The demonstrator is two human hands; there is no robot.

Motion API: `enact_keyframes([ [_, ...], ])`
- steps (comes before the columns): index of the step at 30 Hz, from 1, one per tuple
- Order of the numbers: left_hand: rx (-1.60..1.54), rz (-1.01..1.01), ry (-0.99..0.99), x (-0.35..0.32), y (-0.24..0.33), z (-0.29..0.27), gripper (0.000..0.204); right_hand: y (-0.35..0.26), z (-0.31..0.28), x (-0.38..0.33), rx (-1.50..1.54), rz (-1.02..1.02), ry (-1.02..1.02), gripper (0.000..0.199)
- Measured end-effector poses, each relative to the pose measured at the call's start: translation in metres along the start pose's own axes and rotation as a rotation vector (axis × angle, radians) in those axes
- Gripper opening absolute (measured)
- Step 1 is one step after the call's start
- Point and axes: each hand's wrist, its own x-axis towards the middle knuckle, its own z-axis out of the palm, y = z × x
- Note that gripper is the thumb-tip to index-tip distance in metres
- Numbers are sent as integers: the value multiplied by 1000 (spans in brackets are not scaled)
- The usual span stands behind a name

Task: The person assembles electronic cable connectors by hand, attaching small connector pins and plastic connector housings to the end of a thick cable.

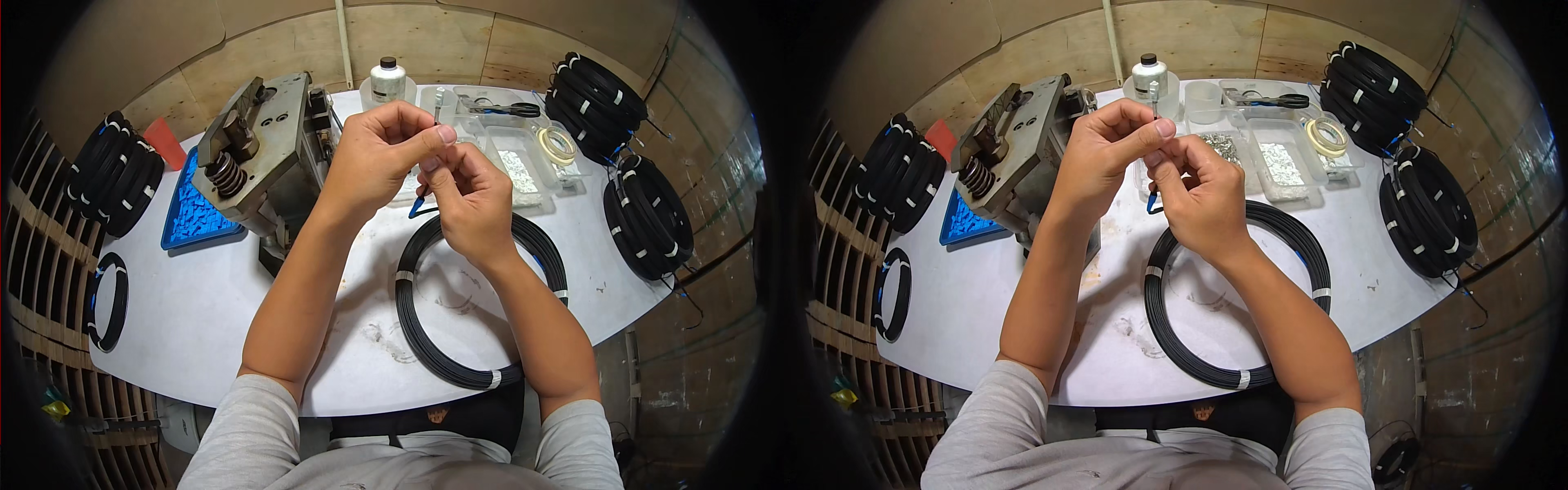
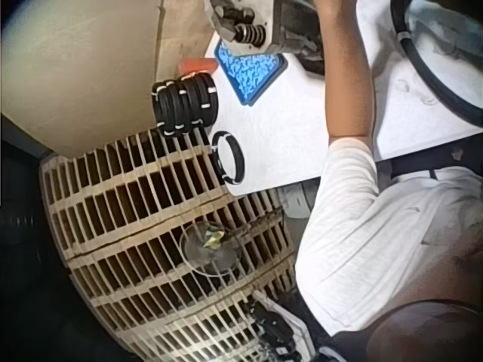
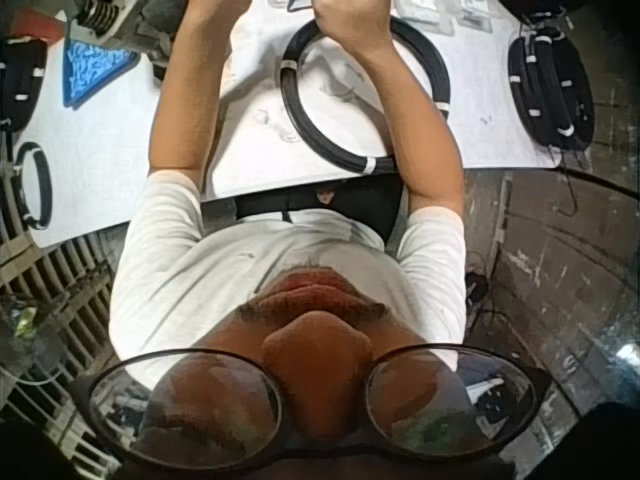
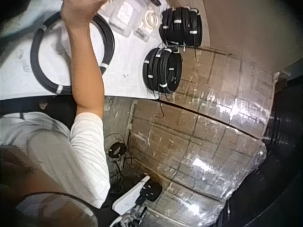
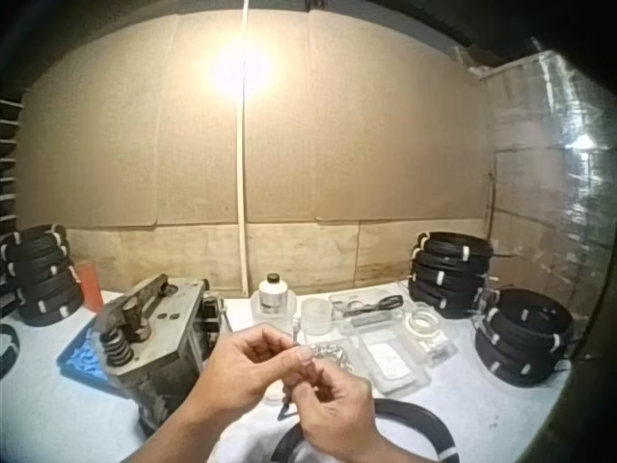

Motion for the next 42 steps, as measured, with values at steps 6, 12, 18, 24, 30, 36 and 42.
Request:
enact_keyframes([
  [6, -32, -55, -8, -2, 5, 2, 15, -1, -4, 0, -16, 46, -76, 13],
  [12, -49, -73, -18, -3, 7, 1, 16, -6, -5, 2, 15, 80, -128, 15],
  [18, -61, -7, 5, -1, 2, 0, 19, -16, -5, 3, 55, 182, -166, 18],
  [24, -69, -74, -120, -1, 5, -8, 18, -12, -12, 6, 157, 154, -199, 21],
  [30, -75, -84, -113, -2, 4, -7, 18, -7, -13, 6, 228, 211, -179, 22],
  [36, -168, -100, -166, -2, 3, -9, 18, -9, -14, 7, 289, 226, -181, 23],
  [42, -197, -109, -150, -2, 2, -9, 17, -12, -15, 6, 246, 230, -174, 21],
])
